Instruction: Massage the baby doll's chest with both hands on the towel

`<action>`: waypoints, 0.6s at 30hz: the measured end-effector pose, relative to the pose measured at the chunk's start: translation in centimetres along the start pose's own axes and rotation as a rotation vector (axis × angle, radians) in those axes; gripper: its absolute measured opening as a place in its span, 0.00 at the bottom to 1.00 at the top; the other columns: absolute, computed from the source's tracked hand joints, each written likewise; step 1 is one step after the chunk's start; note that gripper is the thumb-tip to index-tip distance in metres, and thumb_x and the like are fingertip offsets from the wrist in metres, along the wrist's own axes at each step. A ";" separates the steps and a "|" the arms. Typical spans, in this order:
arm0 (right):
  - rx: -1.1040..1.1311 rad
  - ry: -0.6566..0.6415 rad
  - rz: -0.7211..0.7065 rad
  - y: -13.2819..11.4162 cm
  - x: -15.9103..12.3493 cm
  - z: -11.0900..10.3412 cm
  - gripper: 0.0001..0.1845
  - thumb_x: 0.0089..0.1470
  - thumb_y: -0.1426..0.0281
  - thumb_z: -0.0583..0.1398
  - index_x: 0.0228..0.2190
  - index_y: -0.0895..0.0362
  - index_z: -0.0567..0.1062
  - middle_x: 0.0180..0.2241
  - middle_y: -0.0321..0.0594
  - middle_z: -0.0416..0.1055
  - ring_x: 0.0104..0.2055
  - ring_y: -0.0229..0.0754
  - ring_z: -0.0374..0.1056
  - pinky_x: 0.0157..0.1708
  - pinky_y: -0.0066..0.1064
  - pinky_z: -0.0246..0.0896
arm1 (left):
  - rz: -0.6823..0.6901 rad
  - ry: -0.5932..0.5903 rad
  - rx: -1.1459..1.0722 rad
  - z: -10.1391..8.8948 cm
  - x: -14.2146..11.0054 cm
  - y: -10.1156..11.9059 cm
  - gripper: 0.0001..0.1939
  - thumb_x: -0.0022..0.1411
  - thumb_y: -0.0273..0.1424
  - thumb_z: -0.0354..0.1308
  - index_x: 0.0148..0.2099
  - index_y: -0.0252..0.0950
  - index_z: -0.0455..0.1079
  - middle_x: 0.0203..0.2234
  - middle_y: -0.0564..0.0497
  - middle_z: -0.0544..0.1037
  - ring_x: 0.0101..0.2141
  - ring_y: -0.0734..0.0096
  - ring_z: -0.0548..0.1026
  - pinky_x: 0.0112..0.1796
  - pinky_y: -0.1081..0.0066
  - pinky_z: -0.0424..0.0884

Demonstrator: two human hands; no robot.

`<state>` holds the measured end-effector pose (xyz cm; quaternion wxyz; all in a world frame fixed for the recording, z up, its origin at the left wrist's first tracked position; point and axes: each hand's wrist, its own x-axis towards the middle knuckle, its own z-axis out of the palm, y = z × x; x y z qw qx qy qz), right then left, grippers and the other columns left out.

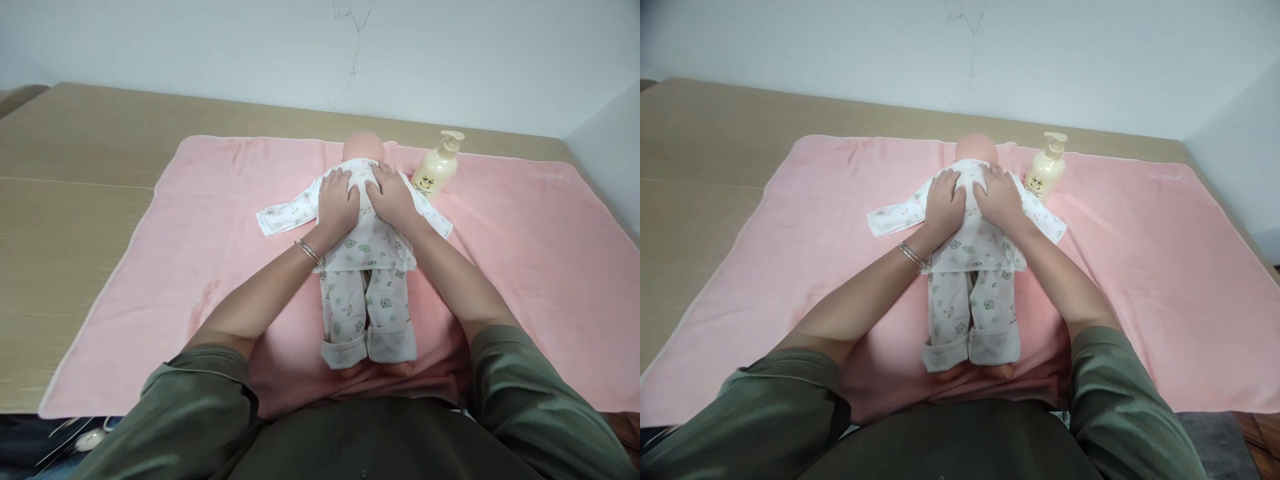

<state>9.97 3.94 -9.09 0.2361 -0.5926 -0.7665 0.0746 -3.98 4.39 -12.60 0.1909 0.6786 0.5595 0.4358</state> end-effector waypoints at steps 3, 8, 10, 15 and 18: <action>-0.026 0.027 0.058 0.2 -0.1 0.3 0.31 0.63 0.63 0.47 0.61 0.69 0.63 0.65 0.59 0.60 0.69 0.59 0.54 0.68 0.57 0.44 | 0.011 -0.012 -0.003 -0.1 0.0 0.0 0.22 0.64 0.37 0.50 0.57 0.36 0.70 0.62 0.41 0.70 0.65 0.52 0.62 0.68 0.51 0.50; -0.125 0.045 0.078 -1.2 -1.4 0.6 0.33 0.64 0.64 0.46 0.61 0.76 0.60 0.64 0.68 0.59 0.68 0.65 0.53 0.67 0.59 0.45 | 0.033 -0.093 0.022 -0.4 0.8 -0.6 0.24 0.62 0.39 0.55 0.59 0.37 0.68 0.65 0.42 0.66 0.68 0.49 0.55 0.69 0.47 0.40; -0.154 0.034 0.101 -1.6 -1.6 0.3 0.33 0.64 0.65 0.47 0.62 0.75 0.60 0.64 0.67 0.59 0.68 0.65 0.53 0.67 0.57 0.45 | 0.034 -0.133 0.069 -0.6 0.8 -0.4 0.26 0.63 0.38 0.54 0.61 0.35 0.66 0.66 0.41 0.64 0.69 0.49 0.54 0.69 0.46 0.39; -0.149 -0.061 0.108 -1.2 -0.8 -0.7 0.31 0.64 0.64 0.48 0.63 0.70 0.61 0.65 0.61 0.58 0.69 0.63 0.51 0.68 0.55 0.45 | 0.042 -0.176 0.309 -1.4 0.0 1.9 0.24 0.67 0.33 0.44 0.61 0.30 0.64 0.64 0.38 0.66 0.67 0.50 0.59 0.68 0.49 0.47; -0.156 -0.079 0.121 -1.3 -0.8 -0.9 0.32 0.65 0.64 0.48 0.63 0.70 0.60 0.66 0.61 0.57 0.70 0.62 0.50 0.68 0.53 0.44 | 0.085 -0.199 0.396 -1.9 -0.2 3.0 0.24 0.68 0.31 0.41 0.59 0.28 0.68 0.60 0.36 0.71 0.63 0.51 0.64 0.66 0.53 0.54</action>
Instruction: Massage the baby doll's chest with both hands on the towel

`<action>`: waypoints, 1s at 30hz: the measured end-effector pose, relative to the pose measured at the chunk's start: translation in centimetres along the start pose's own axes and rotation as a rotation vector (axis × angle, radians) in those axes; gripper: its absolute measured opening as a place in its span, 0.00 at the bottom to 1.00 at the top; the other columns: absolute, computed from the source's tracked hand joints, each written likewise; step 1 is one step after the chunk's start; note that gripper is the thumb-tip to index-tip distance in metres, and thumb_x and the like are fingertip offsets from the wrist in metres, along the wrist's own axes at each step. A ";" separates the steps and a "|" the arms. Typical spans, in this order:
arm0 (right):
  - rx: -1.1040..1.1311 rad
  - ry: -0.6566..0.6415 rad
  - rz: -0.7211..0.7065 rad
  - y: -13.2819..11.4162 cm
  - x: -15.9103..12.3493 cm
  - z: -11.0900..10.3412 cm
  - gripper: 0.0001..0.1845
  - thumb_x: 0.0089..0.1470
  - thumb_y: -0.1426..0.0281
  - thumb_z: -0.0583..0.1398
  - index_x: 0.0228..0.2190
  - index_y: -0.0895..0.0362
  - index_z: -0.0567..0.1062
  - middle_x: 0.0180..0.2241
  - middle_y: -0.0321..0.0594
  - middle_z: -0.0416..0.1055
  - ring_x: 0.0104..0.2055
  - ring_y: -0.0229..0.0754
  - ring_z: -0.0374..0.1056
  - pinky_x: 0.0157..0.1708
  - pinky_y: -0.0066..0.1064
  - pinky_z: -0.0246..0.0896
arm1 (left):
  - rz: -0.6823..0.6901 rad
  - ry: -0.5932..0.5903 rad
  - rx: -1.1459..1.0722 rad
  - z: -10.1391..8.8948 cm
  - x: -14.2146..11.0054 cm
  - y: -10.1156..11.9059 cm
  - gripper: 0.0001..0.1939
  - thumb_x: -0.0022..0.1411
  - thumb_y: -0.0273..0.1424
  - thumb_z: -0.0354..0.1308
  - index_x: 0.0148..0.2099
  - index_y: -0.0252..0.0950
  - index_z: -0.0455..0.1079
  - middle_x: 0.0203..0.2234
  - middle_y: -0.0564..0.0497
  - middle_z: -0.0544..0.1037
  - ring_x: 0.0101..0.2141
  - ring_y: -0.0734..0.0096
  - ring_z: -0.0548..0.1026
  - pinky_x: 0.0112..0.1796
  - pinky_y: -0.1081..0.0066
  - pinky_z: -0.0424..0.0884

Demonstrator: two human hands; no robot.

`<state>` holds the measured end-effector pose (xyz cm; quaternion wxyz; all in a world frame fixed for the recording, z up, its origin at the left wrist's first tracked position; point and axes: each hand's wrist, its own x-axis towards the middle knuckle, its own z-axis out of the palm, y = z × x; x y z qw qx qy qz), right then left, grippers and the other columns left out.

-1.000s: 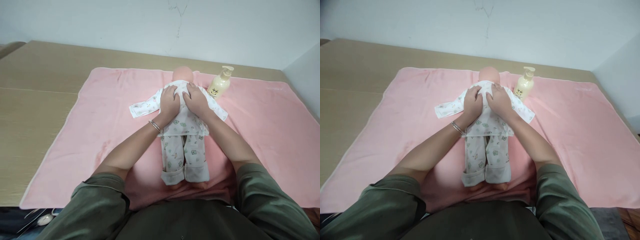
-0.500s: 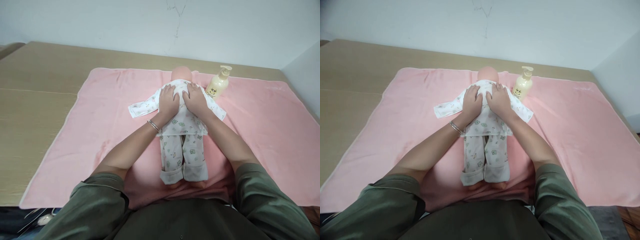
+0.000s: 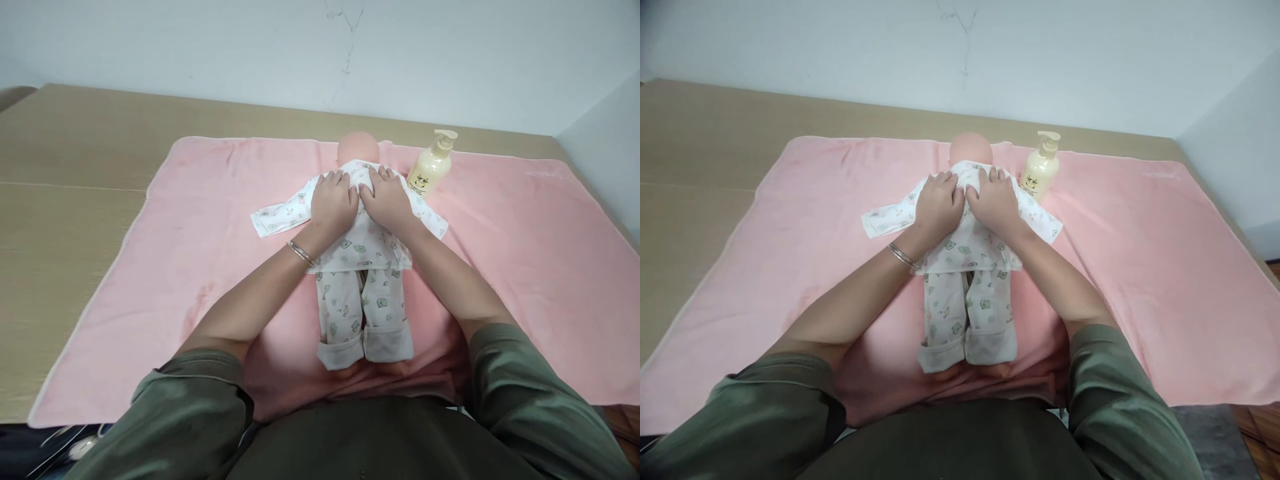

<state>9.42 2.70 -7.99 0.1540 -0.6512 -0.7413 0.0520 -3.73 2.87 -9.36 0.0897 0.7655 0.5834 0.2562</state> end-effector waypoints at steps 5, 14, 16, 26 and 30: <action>-0.023 0.004 -0.036 -1.9 -2.1 -0.3 0.31 0.65 0.68 0.45 0.63 0.75 0.58 0.65 0.63 0.58 0.69 0.62 0.51 0.68 0.50 0.46 | -0.029 -0.099 0.005 -0.8 0.9 -0.6 0.25 0.66 0.33 0.44 0.60 0.27 0.67 0.62 0.39 0.69 0.64 0.54 0.64 0.65 0.56 0.58; 0.068 -0.037 -0.022 0.0 0.1 -0.3 0.31 0.64 0.67 0.47 0.62 0.74 0.60 0.65 0.61 0.58 0.69 0.62 0.51 0.67 0.51 0.48 | -0.012 0.002 0.201 -1.0 -0.5 1.0 0.25 0.70 0.33 0.37 0.46 0.24 0.74 0.47 0.31 0.78 0.53 0.47 0.74 0.56 0.53 0.68; 0.036 -0.006 0.008 0.2 0.4 -0.1 0.31 0.64 0.66 0.47 0.60 0.76 0.61 0.65 0.64 0.58 0.69 0.62 0.51 0.68 0.52 0.46 | -0.043 0.014 0.188 -0.9 -0.7 1.1 0.25 0.70 0.34 0.38 0.45 0.25 0.75 0.46 0.31 0.78 0.52 0.47 0.75 0.56 0.53 0.68; 0.025 0.027 -0.086 -1.7 -2.3 -0.3 0.27 0.64 0.70 0.45 0.56 0.74 0.67 0.62 0.63 0.64 0.68 0.58 0.56 0.67 0.50 0.50 | -0.050 0.012 0.018 0.4 0.8 -1.0 0.23 0.66 0.32 0.45 0.55 0.24 0.70 0.58 0.34 0.73 0.62 0.51 0.67 0.65 0.55 0.59; 0.105 -0.052 -0.047 0.1 0.1 0.0 0.32 0.65 0.65 0.45 0.62 0.74 0.59 0.67 0.61 0.55 0.71 0.57 0.49 0.69 0.50 0.45 | -0.009 0.144 0.041 0.5 -0.4 -0.3 0.20 0.67 0.32 0.43 0.41 0.31 0.76 0.45 0.37 0.81 0.53 0.53 0.75 0.60 0.55 0.66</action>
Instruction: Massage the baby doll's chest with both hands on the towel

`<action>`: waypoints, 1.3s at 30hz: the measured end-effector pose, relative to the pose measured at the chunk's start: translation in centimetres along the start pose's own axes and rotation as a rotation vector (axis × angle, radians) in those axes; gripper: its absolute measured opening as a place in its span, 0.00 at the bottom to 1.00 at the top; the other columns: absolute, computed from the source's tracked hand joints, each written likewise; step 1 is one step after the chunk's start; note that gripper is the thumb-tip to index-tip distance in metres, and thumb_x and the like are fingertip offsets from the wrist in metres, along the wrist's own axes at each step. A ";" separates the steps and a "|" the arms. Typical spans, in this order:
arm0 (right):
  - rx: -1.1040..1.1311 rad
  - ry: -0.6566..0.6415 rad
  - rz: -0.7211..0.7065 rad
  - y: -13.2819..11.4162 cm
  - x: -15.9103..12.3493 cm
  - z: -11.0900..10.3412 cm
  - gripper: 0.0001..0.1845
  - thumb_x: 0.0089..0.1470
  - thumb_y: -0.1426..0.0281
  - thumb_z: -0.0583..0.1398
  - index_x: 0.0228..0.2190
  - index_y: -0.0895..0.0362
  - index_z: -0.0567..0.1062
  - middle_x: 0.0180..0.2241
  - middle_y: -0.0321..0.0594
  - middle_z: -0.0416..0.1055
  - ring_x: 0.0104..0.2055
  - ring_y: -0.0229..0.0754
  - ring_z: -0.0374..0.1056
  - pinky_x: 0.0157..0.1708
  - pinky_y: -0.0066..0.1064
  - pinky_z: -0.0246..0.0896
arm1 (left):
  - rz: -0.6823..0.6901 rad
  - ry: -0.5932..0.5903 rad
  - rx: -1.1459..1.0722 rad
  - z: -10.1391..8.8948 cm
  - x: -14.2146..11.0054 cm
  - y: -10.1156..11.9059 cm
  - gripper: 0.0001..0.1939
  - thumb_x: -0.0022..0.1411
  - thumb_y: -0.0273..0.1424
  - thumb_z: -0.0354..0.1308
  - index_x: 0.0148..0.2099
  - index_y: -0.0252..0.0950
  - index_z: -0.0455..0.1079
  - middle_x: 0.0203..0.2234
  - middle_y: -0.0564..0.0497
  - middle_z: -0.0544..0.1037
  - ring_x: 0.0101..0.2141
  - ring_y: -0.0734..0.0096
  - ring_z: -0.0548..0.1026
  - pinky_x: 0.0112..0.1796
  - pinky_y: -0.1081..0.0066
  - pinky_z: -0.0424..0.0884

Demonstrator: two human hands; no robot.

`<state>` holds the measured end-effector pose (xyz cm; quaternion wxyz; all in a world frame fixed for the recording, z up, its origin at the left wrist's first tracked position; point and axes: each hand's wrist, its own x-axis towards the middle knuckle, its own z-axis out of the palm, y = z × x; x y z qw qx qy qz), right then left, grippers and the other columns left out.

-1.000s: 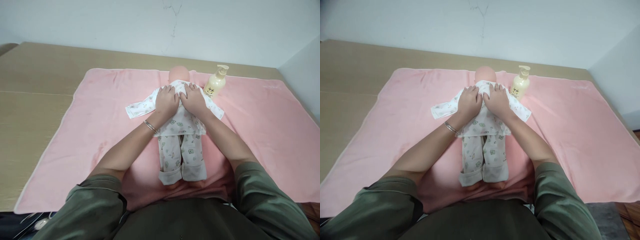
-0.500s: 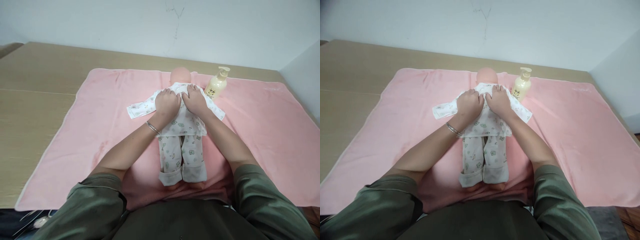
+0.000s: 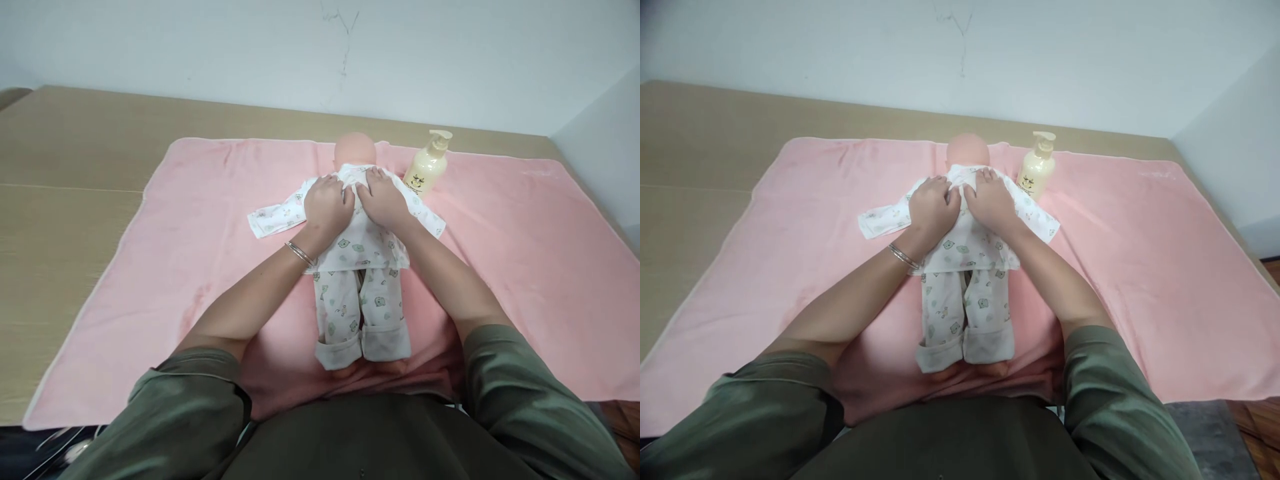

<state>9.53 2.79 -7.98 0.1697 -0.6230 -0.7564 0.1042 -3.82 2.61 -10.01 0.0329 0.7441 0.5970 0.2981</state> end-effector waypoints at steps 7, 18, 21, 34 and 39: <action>-0.047 0.070 -0.023 0.0 -0.1 0.2 0.29 0.65 0.64 0.46 0.58 0.73 0.65 0.62 0.61 0.64 0.67 0.58 0.57 0.67 0.49 0.48 | -0.072 -0.059 -0.115 0.9 0.7 -1.1 0.25 0.64 0.36 0.46 0.58 0.29 0.70 0.61 0.39 0.71 0.64 0.53 0.65 0.66 0.53 0.58; -0.014 0.038 -0.013 0.0 -0.1 0.2 0.30 0.64 0.65 0.45 0.61 0.70 0.62 0.65 0.57 0.59 0.69 0.55 0.53 0.69 0.50 0.47 | -0.076 -0.059 -0.126 1.1 0.7 -1.3 0.27 0.65 0.37 0.45 0.61 0.30 0.67 0.62 0.40 0.69 0.64 0.56 0.64 0.66 0.55 0.56; -0.015 0.057 -0.007 0.6 0.4 1.0 0.33 0.63 0.64 0.45 0.63 0.71 0.58 0.67 0.58 0.56 0.71 0.56 0.50 0.70 0.53 0.41 | -0.069 -0.050 -0.137 1.3 0.7 -1.4 0.26 0.65 0.36 0.45 0.61 0.33 0.67 0.62 0.42 0.70 0.64 0.57 0.64 0.66 0.55 0.57; -0.010 0.092 -0.007 0.2 0.0 1.2 0.32 0.63 0.65 0.45 0.63 0.71 0.60 0.66 0.58 0.58 0.70 0.57 0.51 0.69 0.55 0.41 | -0.068 -0.084 -0.120 0.9 0.7 -1.2 0.27 0.65 0.36 0.44 0.61 0.29 0.66 0.62 0.39 0.69 0.64 0.56 0.64 0.66 0.56 0.57; 0.005 0.107 -0.025 0.5 0.1 1.3 0.31 0.63 0.64 0.46 0.62 0.67 0.61 0.66 0.57 0.59 0.69 0.56 0.52 0.68 0.57 0.42 | -0.058 -0.073 -0.090 1.1 0.8 -1.4 0.26 0.66 0.36 0.44 0.61 0.31 0.66 0.62 0.41 0.70 0.63 0.56 0.65 0.66 0.56 0.57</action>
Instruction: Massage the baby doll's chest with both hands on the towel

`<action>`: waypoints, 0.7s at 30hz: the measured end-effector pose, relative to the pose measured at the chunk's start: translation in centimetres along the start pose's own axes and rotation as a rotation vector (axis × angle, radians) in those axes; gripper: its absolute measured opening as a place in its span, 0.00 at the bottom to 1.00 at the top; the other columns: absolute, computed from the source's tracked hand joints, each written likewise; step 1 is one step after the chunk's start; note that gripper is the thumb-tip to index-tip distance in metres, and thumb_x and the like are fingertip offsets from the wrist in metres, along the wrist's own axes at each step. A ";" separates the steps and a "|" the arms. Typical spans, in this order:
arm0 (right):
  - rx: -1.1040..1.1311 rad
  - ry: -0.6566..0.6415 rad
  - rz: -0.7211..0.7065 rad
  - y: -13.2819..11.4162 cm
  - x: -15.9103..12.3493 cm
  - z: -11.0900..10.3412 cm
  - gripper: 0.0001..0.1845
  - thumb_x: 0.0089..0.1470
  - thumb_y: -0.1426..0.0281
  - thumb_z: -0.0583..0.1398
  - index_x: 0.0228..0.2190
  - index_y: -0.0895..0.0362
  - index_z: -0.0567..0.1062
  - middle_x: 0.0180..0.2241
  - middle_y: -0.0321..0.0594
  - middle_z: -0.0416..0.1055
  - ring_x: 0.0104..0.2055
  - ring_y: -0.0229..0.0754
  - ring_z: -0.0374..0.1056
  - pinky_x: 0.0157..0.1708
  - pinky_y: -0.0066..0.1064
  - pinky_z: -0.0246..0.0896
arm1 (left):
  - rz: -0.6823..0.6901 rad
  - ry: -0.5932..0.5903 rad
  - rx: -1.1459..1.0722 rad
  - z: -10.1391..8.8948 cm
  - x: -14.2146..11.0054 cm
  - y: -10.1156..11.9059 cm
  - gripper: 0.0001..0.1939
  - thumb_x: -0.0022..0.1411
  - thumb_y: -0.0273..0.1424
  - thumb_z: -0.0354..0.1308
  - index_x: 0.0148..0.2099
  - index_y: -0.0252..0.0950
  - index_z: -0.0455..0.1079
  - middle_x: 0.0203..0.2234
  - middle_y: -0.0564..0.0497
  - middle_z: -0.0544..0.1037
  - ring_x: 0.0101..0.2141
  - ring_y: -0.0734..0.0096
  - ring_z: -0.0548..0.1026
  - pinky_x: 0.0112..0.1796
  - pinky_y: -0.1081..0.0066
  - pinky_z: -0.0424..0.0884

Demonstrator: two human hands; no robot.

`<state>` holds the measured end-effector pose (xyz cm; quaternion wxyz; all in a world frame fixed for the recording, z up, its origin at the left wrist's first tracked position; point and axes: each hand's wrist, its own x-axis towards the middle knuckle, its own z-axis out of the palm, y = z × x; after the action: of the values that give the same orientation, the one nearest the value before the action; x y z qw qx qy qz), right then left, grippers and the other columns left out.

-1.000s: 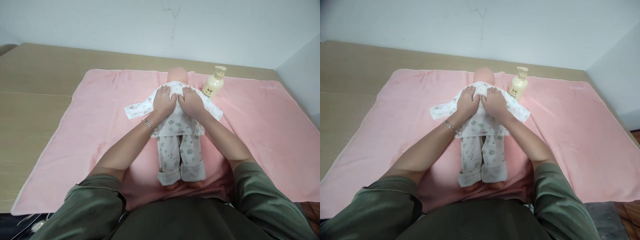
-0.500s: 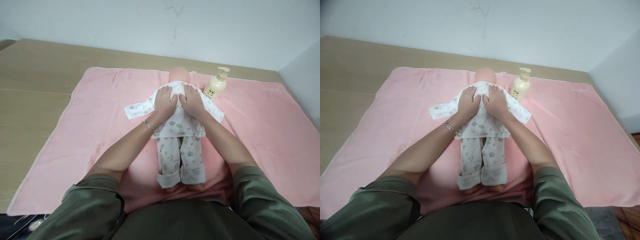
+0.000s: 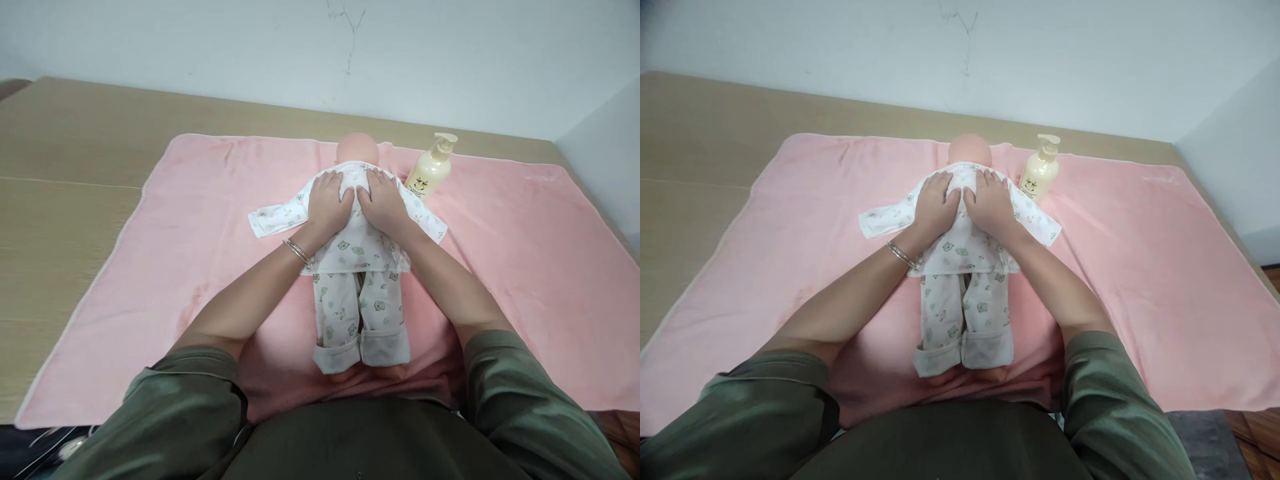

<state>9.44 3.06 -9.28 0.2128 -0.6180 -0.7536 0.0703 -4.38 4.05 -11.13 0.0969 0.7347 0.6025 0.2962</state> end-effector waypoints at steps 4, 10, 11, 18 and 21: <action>0.012 -0.054 -0.020 0.4 0.3 -0.8 0.31 0.63 0.63 0.46 0.62 0.68 0.61 0.66 0.57 0.58 0.69 0.56 0.52 0.68 0.56 0.43 | 0.034 -0.004 0.086 -0.9 -0.7 1.1 0.24 0.67 0.33 0.42 0.59 0.29 0.67 0.59 0.38 0.72 0.62 0.53 0.67 0.64 0.54 0.59; -0.009 -0.041 -0.056 0.7 0.6 -1.6 0.28 0.66 0.63 0.43 0.57 0.65 0.68 0.61 0.56 0.66 0.65 0.54 0.60 0.66 0.53 0.49 | 0.057 -0.042 0.190 -2.3 -1.5 2.8 0.21 0.67 0.29 0.39 0.51 0.29 0.71 0.50 0.34 0.77 0.55 0.47 0.72 0.58 0.51 0.65; -0.034 -0.038 -0.049 0.5 0.4 -1.6 0.28 0.66 0.64 0.43 0.57 0.67 0.67 0.61 0.57 0.66 0.66 0.55 0.59 0.66 0.53 0.49 | 0.052 -0.050 0.172 -2.4 -1.3 2.6 0.21 0.67 0.30 0.40 0.51 0.30 0.71 0.51 0.35 0.76 0.56 0.48 0.71 0.59 0.52 0.65; -0.142 -0.037 -0.151 -1.9 -2.2 -1.4 0.29 0.64 0.71 0.43 0.57 0.77 0.66 0.61 0.63 0.65 0.67 0.55 0.58 0.69 0.46 0.47 | 0.044 -0.143 -0.025 -1.5 1.0 -0.2 0.26 0.66 0.35 0.43 0.61 0.29 0.65 0.63 0.39 0.68 0.64 0.54 0.64 0.65 0.55 0.58; -0.111 -0.039 -0.166 -1.8 -2.2 -1.4 0.28 0.64 0.73 0.41 0.57 0.76 0.66 0.60 0.63 0.66 0.67 0.53 0.58 0.70 0.45 0.47 | 0.063 -0.101 0.037 -1.4 0.6 0.2 0.24 0.67 0.33 0.42 0.59 0.28 0.67 0.60 0.37 0.71 0.62 0.54 0.66 0.65 0.54 0.59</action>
<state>8.68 0.34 -7.83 0.1684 -0.5626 -0.8091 0.0225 -4.90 4.23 -9.69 0.1043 0.7688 0.5789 0.2507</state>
